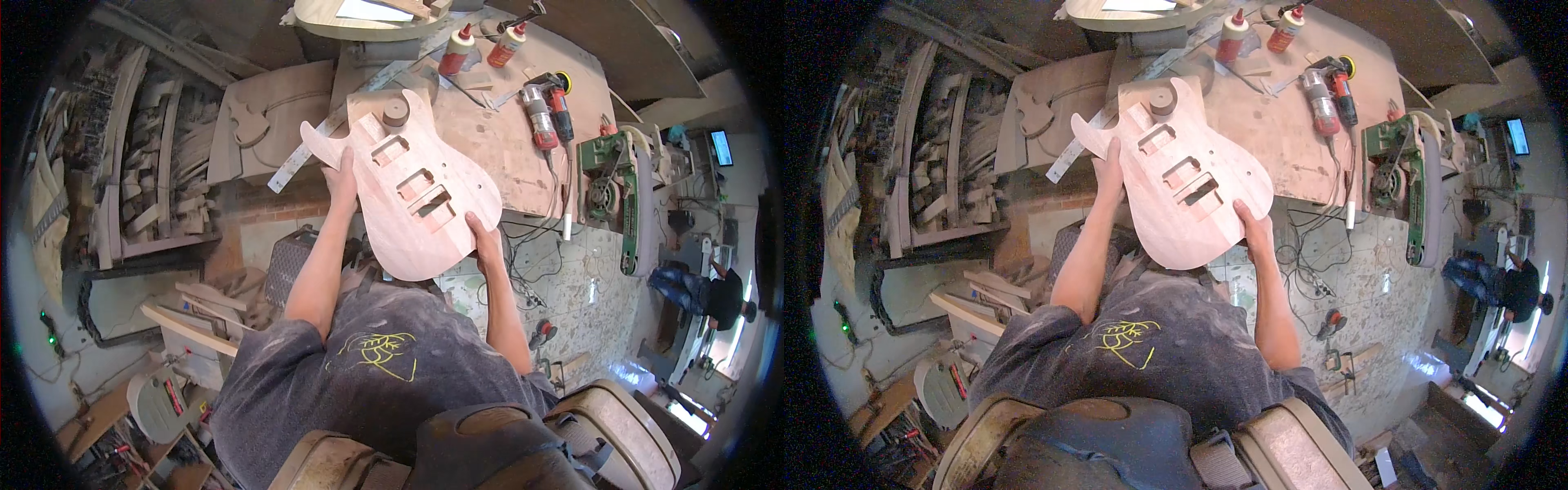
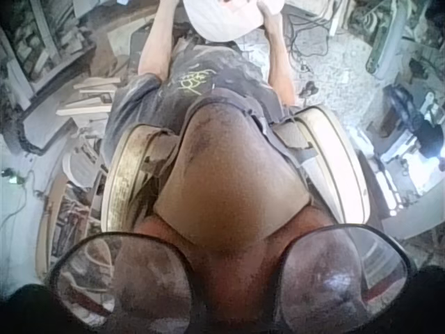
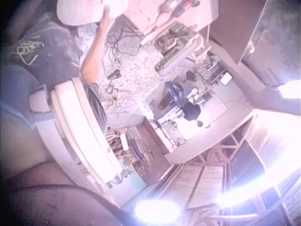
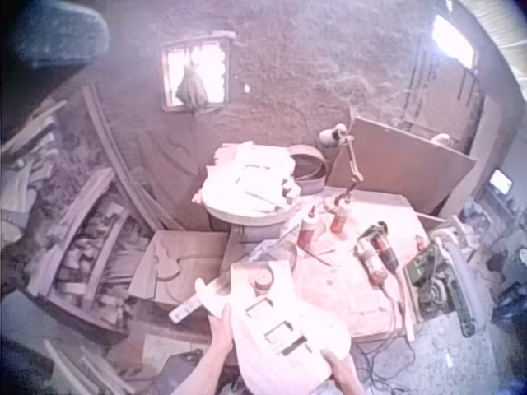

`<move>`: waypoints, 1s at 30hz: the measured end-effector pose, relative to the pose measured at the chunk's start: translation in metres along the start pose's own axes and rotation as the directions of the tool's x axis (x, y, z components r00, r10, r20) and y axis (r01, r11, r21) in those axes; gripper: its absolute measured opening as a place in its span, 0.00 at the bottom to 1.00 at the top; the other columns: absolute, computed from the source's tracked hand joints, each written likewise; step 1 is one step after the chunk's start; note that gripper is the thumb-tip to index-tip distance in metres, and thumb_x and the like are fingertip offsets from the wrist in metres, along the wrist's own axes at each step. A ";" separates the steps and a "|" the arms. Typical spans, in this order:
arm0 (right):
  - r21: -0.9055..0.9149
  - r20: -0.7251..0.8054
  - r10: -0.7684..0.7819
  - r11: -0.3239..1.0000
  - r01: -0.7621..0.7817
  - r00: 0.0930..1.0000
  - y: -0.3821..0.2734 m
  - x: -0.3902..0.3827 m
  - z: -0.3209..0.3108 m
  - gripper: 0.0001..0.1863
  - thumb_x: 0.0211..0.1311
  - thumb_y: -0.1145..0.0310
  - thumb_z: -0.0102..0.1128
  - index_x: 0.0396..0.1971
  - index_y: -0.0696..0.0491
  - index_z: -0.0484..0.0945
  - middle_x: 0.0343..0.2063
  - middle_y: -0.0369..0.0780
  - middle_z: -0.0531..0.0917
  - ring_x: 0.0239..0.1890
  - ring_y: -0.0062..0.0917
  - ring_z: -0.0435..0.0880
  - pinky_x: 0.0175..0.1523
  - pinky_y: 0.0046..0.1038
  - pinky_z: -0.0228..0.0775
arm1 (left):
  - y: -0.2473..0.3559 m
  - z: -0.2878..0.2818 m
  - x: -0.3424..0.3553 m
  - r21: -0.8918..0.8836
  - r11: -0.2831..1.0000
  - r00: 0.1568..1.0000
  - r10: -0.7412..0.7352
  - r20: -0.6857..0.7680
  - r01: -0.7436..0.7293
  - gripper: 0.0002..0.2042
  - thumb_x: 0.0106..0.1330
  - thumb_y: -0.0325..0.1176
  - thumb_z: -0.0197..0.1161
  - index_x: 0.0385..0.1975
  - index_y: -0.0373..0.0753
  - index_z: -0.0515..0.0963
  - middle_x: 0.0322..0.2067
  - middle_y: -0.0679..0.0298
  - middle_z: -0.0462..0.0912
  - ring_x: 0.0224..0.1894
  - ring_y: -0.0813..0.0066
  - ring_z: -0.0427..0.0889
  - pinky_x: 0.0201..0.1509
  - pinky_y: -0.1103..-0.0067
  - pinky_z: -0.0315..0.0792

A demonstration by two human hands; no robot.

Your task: The person picks up a guitar body, rotates it to look at the front and back, then places it back on a workbench near other guitar bodies and tools.

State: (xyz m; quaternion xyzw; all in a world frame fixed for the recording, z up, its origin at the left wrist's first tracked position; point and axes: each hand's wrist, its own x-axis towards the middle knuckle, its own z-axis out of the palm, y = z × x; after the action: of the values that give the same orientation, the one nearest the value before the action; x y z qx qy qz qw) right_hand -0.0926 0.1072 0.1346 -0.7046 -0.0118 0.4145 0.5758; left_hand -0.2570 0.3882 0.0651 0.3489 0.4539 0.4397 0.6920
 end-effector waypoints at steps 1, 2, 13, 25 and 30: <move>-0.004 -0.002 -0.051 0.999 0.051 0.999 0.004 0.000 0.001 0.38 0.57 0.56 0.68 0.59 0.66 0.67 0.52 0.46 0.79 0.50 0.29 0.80 0.53 0.27 0.71 | 0.001 0.001 0.000 0.001 1.000 1.000 0.000 0.005 0.000 0.31 0.66 0.39 0.63 0.60 0.24 0.59 0.57 0.48 0.71 0.57 0.62 0.74 0.59 0.71 0.69; -0.008 -0.004 -0.101 0.995 0.101 0.995 0.008 0.000 0.001 0.38 0.58 0.54 0.67 0.60 0.65 0.66 0.50 0.46 0.80 0.47 0.28 0.82 0.49 0.28 0.75 | 0.002 0.001 0.001 -0.003 1.000 1.000 0.010 0.026 -0.010 0.31 0.66 0.39 0.63 0.60 0.24 0.59 0.57 0.48 0.72 0.57 0.62 0.74 0.58 0.71 0.70; -0.003 0.047 -0.044 0.999 0.044 0.998 -0.011 0.006 -0.001 0.35 0.57 0.58 0.68 0.58 0.67 0.69 0.53 0.46 0.79 0.52 0.28 0.79 0.57 0.27 0.68 | 0.009 -0.005 -0.002 0.011 1.000 0.999 -0.021 0.027 0.021 0.23 0.69 0.37 0.60 0.56 0.26 0.67 0.51 0.53 0.78 0.49 0.66 0.80 0.50 0.71 0.76; -0.038 0.069 -0.005 0.999 0.008 0.998 -0.016 0.003 -0.004 0.37 0.57 0.56 0.68 0.59 0.67 0.68 0.54 0.47 0.78 0.55 0.29 0.77 0.59 0.28 0.67 | 0.012 -0.013 -0.009 -0.035 0.986 0.986 -0.162 0.047 0.164 0.27 0.66 0.40 0.64 0.54 0.23 0.64 0.53 0.49 0.75 0.51 0.64 0.78 0.53 0.71 0.75; -0.039 0.064 -0.027 0.999 0.029 0.998 -0.006 0.007 -0.013 0.38 0.57 0.56 0.68 0.60 0.66 0.67 0.56 0.47 0.77 0.56 0.29 0.76 0.60 0.28 0.66 | 0.011 -0.005 -0.020 -0.017 0.996 0.996 -0.089 -0.004 0.089 0.23 0.69 0.37 0.60 0.53 0.22 0.69 0.51 0.50 0.78 0.49 0.65 0.81 0.50 0.70 0.77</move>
State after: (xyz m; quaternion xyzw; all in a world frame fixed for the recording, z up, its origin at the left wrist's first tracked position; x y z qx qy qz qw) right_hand -0.0776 0.1026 0.1358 -0.7024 -0.0483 0.4281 0.5666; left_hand -0.2689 0.3740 0.0791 0.3216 0.4668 0.4130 0.7128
